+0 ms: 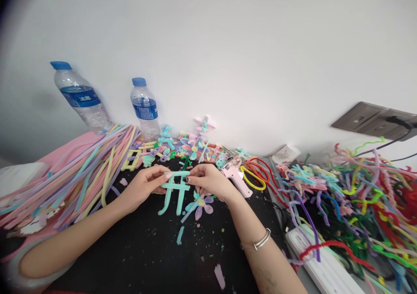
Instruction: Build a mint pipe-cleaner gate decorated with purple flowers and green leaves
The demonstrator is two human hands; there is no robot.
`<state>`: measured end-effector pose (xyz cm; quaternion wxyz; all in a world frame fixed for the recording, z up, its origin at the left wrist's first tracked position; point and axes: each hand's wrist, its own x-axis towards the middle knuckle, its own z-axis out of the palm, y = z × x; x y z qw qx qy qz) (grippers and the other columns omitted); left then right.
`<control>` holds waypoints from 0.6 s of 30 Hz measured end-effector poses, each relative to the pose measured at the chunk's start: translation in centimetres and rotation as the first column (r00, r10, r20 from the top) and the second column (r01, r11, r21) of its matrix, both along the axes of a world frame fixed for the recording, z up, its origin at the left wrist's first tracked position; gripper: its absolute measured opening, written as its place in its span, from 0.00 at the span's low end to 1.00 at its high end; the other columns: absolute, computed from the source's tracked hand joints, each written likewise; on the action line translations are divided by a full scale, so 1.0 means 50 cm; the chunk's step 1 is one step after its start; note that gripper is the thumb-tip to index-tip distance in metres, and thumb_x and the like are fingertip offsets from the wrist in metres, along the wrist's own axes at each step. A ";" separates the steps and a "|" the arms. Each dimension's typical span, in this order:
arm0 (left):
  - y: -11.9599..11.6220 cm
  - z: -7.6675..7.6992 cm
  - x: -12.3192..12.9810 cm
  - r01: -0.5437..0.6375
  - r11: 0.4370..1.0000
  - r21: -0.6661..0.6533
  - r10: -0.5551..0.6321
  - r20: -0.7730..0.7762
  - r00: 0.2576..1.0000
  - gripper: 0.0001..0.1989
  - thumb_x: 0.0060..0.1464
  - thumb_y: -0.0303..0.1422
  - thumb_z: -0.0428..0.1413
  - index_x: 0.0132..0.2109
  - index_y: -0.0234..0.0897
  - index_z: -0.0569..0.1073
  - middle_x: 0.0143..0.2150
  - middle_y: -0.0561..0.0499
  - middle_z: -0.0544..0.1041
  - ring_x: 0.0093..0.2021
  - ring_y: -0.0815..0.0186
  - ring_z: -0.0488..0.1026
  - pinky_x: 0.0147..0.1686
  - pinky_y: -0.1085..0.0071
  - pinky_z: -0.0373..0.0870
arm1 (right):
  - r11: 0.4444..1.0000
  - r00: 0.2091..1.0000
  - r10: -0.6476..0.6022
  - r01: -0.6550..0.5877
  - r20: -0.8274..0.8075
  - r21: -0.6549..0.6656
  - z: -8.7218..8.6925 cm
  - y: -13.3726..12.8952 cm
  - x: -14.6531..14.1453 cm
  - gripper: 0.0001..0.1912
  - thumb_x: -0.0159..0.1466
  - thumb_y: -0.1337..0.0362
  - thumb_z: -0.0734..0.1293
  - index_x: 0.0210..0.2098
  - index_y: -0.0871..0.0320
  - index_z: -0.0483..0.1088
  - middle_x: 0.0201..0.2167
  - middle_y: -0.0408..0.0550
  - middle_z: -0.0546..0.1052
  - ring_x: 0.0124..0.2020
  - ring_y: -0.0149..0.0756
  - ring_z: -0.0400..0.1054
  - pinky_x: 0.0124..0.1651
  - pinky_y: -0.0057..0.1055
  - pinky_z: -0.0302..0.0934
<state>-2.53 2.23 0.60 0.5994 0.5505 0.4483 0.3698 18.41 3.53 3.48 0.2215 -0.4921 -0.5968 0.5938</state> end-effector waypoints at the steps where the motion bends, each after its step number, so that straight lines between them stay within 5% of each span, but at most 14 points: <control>1: 0.000 0.001 0.000 -0.008 1.000 0.002 0.008 -0.003 1.000 0.13 0.51 0.42 0.56 0.37 0.36 0.72 0.29 0.54 0.71 0.31 0.68 0.71 0.31 0.73 0.75 | 0.999 0.999 0.035 -0.035 0.012 -0.007 0.002 -0.001 0.001 0.13 0.55 0.59 0.69 0.34 0.62 0.69 0.16 0.35 0.65 0.13 0.19 0.54 0.13 0.17 0.47; 5: 0.001 0.001 0.000 0.013 1.000 0.000 -0.013 0.013 1.000 0.15 0.52 0.43 0.56 0.39 0.36 0.72 0.30 0.53 0.72 0.33 0.65 0.73 0.32 0.69 0.75 | 0.987 0.987 0.160 -0.160 -0.001 -0.034 -0.002 -0.007 -0.004 0.10 0.54 0.61 0.69 0.27 0.63 0.69 0.15 0.35 0.62 0.13 0.19 0.51 0.13 0.18 0.45; 11: 0.003 -0.005 0.000 0.070 0.997 -0.011 -0.070 0.004 0.998 0.18 0.48 0.41 0.59 0.42 0.34 0.71 0.35 0.49 0.75 0.37 0.60 0.75 0.34 0.64 0.76 | 0.996 0.998 0.064 -0.065 -0.019 -0.060 -0.010 -0.008 -0.014 0.10 0.55 0.62 0.68 0.23 0.61 0.64 0.14 0.34 0.59 0.13 0.18 0.48 0.13 0.17 0.42; 18: 0.002 0.009 0.002 0.054 0.999 -0.004 -0.054 -0.031 0.998 0.13 0.48 0.39 0.60 0.38 0.36 0.70 0.33 0.51 0.75 0.35 0.63 0.74 0.32 0.69 0.75 | 0.991 0.990 0.086 -0.097 -0.112 -0.097 -0.012 -0.003 -0.005 0.13 0.55 0.58 0.69 0.28 0.61 0.66 0.14 0.33 0.61 0.12 0.18 0.48 0.12 0.18 0.41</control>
